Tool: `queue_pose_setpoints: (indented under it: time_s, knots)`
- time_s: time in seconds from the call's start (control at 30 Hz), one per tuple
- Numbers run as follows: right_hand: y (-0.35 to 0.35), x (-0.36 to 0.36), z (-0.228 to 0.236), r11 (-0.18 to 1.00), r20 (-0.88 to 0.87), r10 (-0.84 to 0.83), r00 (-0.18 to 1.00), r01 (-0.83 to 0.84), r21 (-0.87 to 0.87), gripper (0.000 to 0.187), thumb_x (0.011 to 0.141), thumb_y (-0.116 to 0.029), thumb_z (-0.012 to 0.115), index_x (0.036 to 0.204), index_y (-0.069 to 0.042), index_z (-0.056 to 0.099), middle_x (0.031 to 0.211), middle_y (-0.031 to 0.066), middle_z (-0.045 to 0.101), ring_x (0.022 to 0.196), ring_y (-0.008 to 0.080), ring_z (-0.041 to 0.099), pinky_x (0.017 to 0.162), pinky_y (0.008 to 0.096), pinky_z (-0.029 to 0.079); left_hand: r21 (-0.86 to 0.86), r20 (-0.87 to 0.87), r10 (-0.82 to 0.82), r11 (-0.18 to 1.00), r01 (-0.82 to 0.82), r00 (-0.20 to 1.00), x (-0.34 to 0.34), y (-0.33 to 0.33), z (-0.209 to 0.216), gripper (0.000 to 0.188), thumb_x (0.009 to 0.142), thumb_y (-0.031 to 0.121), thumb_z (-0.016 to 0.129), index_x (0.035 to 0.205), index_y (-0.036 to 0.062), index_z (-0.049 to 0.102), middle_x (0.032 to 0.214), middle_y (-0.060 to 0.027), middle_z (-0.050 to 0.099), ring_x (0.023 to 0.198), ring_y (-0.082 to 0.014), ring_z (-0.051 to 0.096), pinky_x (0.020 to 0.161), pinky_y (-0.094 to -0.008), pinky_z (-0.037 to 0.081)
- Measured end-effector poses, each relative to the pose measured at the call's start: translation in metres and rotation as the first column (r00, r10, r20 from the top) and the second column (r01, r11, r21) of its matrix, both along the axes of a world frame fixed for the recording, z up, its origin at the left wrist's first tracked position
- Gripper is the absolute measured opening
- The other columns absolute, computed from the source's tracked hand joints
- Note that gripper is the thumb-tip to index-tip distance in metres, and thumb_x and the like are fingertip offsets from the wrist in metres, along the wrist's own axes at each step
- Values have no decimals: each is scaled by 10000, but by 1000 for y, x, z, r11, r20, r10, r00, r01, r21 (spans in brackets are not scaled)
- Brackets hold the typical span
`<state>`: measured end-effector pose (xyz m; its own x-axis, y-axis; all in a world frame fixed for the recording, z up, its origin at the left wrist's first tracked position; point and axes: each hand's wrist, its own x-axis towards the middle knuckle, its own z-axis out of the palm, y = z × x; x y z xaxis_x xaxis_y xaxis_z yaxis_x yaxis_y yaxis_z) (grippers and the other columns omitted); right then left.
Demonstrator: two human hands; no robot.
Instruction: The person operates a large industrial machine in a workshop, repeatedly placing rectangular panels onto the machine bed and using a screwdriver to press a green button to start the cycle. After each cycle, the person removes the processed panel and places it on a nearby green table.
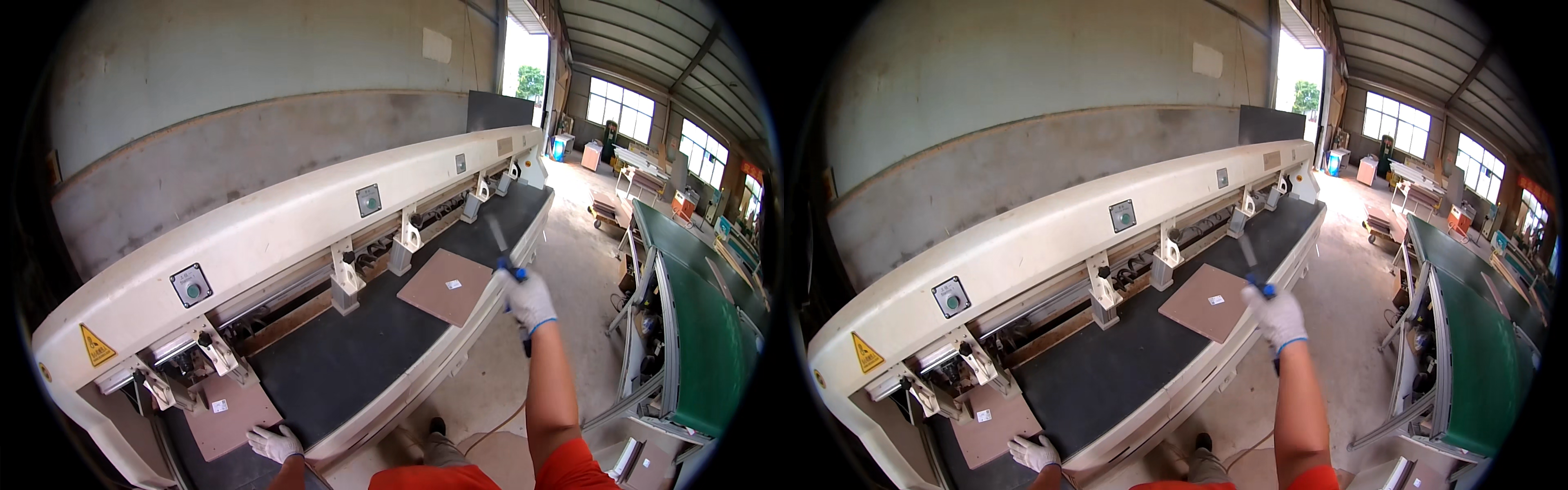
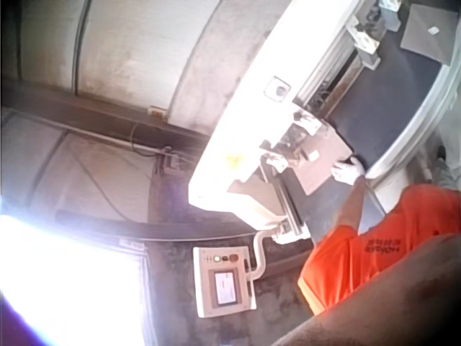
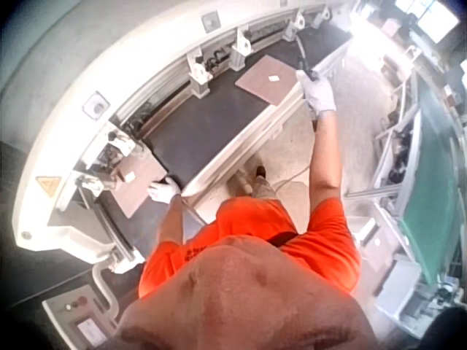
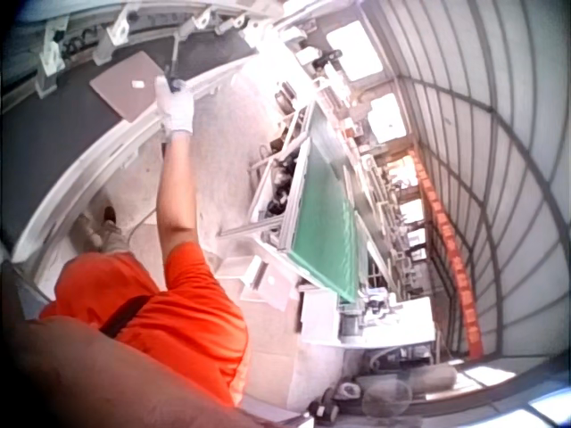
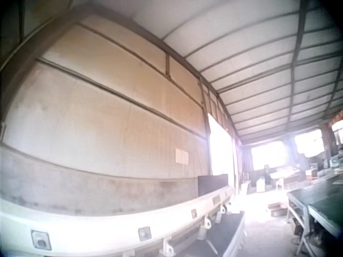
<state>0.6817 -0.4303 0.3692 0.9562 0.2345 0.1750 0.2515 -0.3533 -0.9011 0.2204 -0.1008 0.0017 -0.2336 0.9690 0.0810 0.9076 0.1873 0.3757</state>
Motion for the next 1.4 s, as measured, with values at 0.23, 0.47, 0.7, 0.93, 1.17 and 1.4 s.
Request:
queue_pose_setpoints:
  time_s: [0.23, 0.47, 0.7, 0.93, 1.17, 1.4]
  knots:
    - [65, -84, -12, 937, -141, 341, 929, -324, 128, 325, 1002, -385, 812, 1053, -72, 742, 784, -4, 673, 614, 88, 608, 565, 274, 493, 233, 86, -144, 965, 121, 986, -52, -1, -24, 869, 854, 321, 806, 1572, -50, 486, 1681, -334, 382, 1545, -501, 365, 1295, -567, 262]
    - [114, -172, 4, 565, -370, 774, 514, -825, 37, 397, 964, -407, 835, 1116, -46, 770, 749, 11, 654, 614, 110, 609, 596, 292, 500, 261, 123, -207, 950, 169, 971, -125, 18, -35, 681, 900, 393, 763, 1452, 14, 640, 1619, -299, 481, 1476, -493, 448, 1256, -577, 331]
    - [163, -276, 42, 131, -81, 976, 202, -842, -524, 558, 967, -646, 733, 1024, -93, 774, 709, 138, 670, 752, 365, 734, 714, 437, 564, 155, 51, 73, 985, -80, 996, -226, 38, -11, 577, 944, 461, 711, 1373, 75, 704, 1587, -291, 509, 1444, -485, 485, 1215, -577, 377]
    - [169, -279, 20, 166, -68, 966, 248, -804, -572, 571, 971, -638, 733, 1020, -70, 769, 671, 126, 657, 712, 373, 727, 683, 446, 551, 27, 160, 56, 998, -61, 986, -257, 82, -1, 622, 935, 527, 699, 1385, 97, 704, 1479, -216, 641, 1398, -422, 560, 1194, -519, 430]
    - [149, -259, -57, 83, -312, 900, 304, -823, -563, 639, 968, -686, 691, 1042, -57, 773, 891, 213, 757, 916, 412, 743, 822, 480, 570, 157, 118, 60, 984, -79, 991, -240, 98, -18, 497, 895, 407, 753, 1299, 118, 722, 1296, -144, 729, 1258, -402, 637, 1085, -515, 511]
    - [137, -247, -137, 20, -434, 794, 426, -732, -681, 556, 966, -570, 745, 971, -14, 754, 802, 180, 747, 771, 375, 731, 750, 460, 566, 107, 17, 164, 981, -165, 986, -230, 91, -11, 460, 929, 386, 730, 1303, 119, 727, 1283, -147, 735, 1227, -408, 654, 1056, -532, 520]
